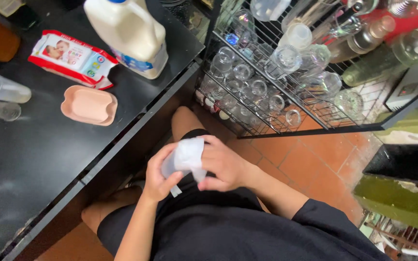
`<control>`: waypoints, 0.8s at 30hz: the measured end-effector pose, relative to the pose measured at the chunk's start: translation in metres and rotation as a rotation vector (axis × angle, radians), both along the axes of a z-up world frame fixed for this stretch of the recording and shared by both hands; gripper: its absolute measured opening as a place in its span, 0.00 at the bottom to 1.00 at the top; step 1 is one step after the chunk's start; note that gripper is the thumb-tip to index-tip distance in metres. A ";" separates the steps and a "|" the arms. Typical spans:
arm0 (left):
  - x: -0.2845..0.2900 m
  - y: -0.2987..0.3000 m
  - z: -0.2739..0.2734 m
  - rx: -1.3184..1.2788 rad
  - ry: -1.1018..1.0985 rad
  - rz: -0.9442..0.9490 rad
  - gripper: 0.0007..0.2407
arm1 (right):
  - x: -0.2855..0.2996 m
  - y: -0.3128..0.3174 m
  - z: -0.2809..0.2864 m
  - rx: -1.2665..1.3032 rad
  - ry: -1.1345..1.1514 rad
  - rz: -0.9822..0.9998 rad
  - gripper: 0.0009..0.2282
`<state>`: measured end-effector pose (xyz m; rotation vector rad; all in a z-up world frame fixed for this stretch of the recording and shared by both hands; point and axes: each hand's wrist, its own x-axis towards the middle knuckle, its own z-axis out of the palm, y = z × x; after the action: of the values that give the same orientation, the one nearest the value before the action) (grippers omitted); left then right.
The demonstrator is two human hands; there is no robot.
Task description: Wiping down plastic measuring cups with a tissue or cloth.
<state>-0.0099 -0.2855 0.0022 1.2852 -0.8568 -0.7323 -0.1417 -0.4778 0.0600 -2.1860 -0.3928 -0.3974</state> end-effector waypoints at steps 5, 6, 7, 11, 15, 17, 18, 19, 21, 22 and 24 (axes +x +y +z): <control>0.001 0.047 -0.047 0.006 0.221 0.180 0.27 | 0.024 0.036 -0.015 0.057 0.242 0.253 0.27; 0.001 0.061 -0.059 0.039 0.200 0.228 0.25 | 0.033 0.046 -0.018 0.041 0.360 0.270 0.27; -0.003 0.072 -0.080 0.050 0.196 0.288 0.25 | 0.038 0.058 -0.026 0.047 0.356 0.331 0.27; -0.031 0.113 -0.138 0.215 0.422 0.399 0.20 | 0.053 0.099 -0.059 -0.122 0.565 0.414 0.21; -0.038 0.140 -0.153 0.183 0.621 0.531 0.16 | 0.071 0.135 -0.090 0.101 0.581 0.477 0.16; -0.037 0.156 -0.164 0.162 0.607 0.590 0.16 | 0.078 0.149 -0.133 0.213 0.687 0.545 0.16; -0.036 0.162 -0.169 0.147 0.591 0.610 0.17 | 0.080 0.154 -0.153 0.327 0.794 0.571 0.16; -0.035 0.170 -0.175 0.144 0.594 0.631 0.17 | 0.084 0.159 -0.179 0.322 0.800 0.592 0.16; -0.032 0.181 -0.187 0.078 0.458 0.630 0.21 | 0.088 0.165 -0.232 0.706 1.287 0.403 0.18; -0.028 0.184 -0.185 0.079 0.462 0.633 0.21 | 0.089 0.168 -0.241 0.705 1.292 0.405 0.18; -0.023 0.186 -0.183 0.036 0.348 0.621 0.25 | 0.087 0.171 -0.259 0.794 1.233 0.248 0.16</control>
<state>-0.0325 -0.0993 -0.1806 1.3092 -0.1400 -0.4488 -0.0545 -0.3070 -0.1994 -1.2315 0.1827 0.8027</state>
